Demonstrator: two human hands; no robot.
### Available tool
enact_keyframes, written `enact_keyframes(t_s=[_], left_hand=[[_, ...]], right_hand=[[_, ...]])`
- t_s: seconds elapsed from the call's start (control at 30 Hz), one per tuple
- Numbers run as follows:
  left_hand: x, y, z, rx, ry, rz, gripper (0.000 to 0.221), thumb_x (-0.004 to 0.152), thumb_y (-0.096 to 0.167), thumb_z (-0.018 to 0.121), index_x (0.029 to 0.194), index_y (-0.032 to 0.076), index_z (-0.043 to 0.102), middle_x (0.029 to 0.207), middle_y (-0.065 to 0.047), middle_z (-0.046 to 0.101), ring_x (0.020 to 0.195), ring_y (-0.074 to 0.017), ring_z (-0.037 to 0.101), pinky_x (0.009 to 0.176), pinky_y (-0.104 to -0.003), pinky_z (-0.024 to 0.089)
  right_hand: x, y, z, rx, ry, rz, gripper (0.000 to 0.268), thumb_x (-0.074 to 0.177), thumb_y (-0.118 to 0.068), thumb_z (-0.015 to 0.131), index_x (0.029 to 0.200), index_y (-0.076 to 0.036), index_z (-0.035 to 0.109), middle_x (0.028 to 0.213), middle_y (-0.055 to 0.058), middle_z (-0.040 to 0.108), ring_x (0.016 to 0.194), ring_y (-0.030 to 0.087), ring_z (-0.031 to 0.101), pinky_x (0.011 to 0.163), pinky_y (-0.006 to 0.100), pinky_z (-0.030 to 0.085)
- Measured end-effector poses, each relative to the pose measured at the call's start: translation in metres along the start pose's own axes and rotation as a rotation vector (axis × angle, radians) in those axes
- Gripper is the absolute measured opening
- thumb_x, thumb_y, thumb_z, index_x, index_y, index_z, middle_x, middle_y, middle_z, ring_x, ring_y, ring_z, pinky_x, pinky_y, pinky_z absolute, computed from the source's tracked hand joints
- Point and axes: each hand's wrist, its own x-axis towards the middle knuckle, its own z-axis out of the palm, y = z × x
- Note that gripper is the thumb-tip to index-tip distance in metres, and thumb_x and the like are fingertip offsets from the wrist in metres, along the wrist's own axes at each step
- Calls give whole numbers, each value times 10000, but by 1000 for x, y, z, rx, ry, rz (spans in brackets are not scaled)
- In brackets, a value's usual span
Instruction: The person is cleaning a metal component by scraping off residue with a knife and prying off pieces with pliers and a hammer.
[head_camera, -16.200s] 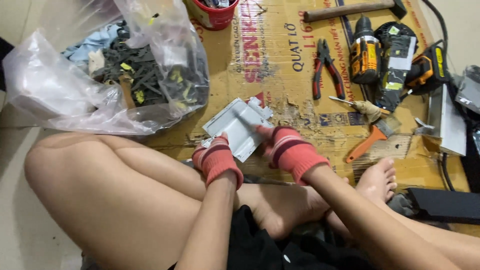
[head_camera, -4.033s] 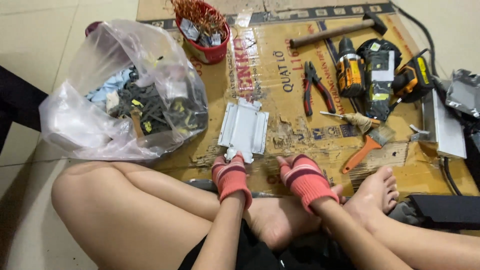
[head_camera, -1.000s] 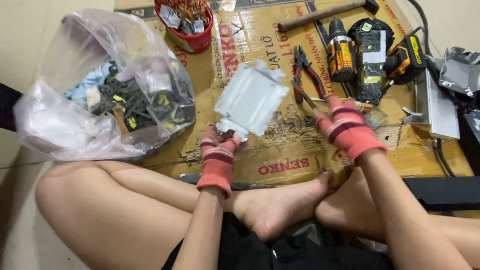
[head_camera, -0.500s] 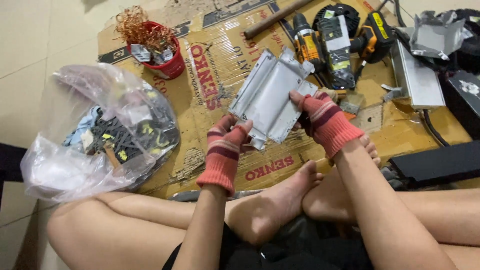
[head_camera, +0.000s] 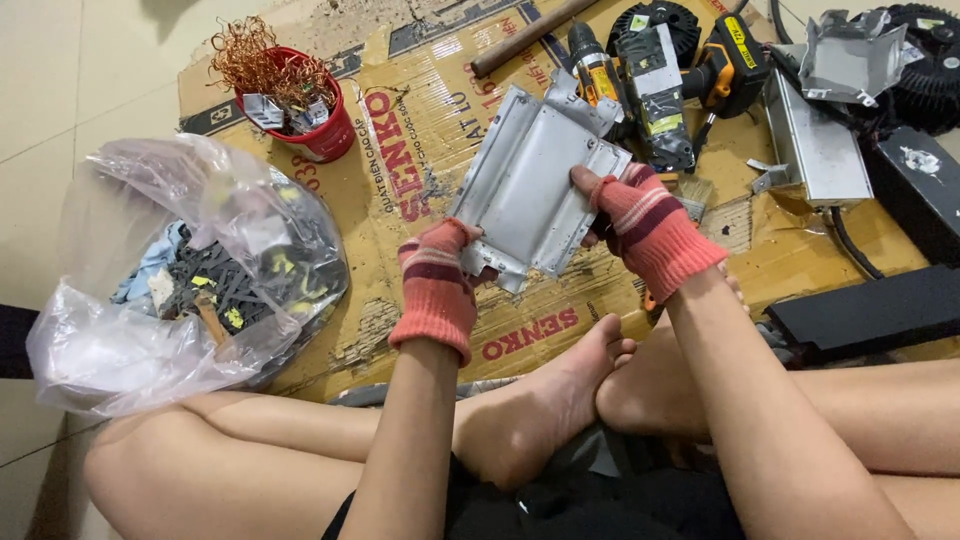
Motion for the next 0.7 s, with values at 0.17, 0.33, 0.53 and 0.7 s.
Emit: enact_keyframes(t_s=[0.17, 0.33, 0.53, 0.7], left_hand=[[-29, 12, 2, -37, 0, 11, 589, 617, 25, 806, 1166, -80, 619, 1058, -324, 562, 990, -455, 603, 588, -619, 623], [-51, 14, 9, 28, 44, 51, 528, 624, 90, 836, 1116, -24, 681, 1005, -240, 621, 925, -381, 627, 547, -509, 644], [-68, 19, 24, 134, 93, 146, 402, 673, 142, 819, 1039, -5, 742, 1002, -209, 651, 886, -307, 645, 571, -412, 656], [-64, 24, 21, 174, 120, 122, 584, 687, 217, 916, 1186, 20, 687, 1129, -193, 691, 1059, -326, 650, 758, -446, 653]], right_hand=[[5, 6, 1, 10, -20, -17, 281, 907, -246, 779, 792, -11, 674, 596, 179, 615, 408, 254, 618, 330, 250, 455], [4, 10, -8, -33, -21, -23, 262, 932, -246, 750, 823, -12, 702, 608, 189, 624, 415, 256, 622, 325, 248, 420], [4, 9, -8, -38, 17, 9, 316, 911, -310, 778, 919, 0, 716, 739, 163, 653, 533, 215, 570, 441, 288, 452], [15, 21, -7, 6, 1, 23, 272, 919, -241, 774, 932, 17, 686, 697, 198, 645, 470, 280, 605, 392, 313, 490]])
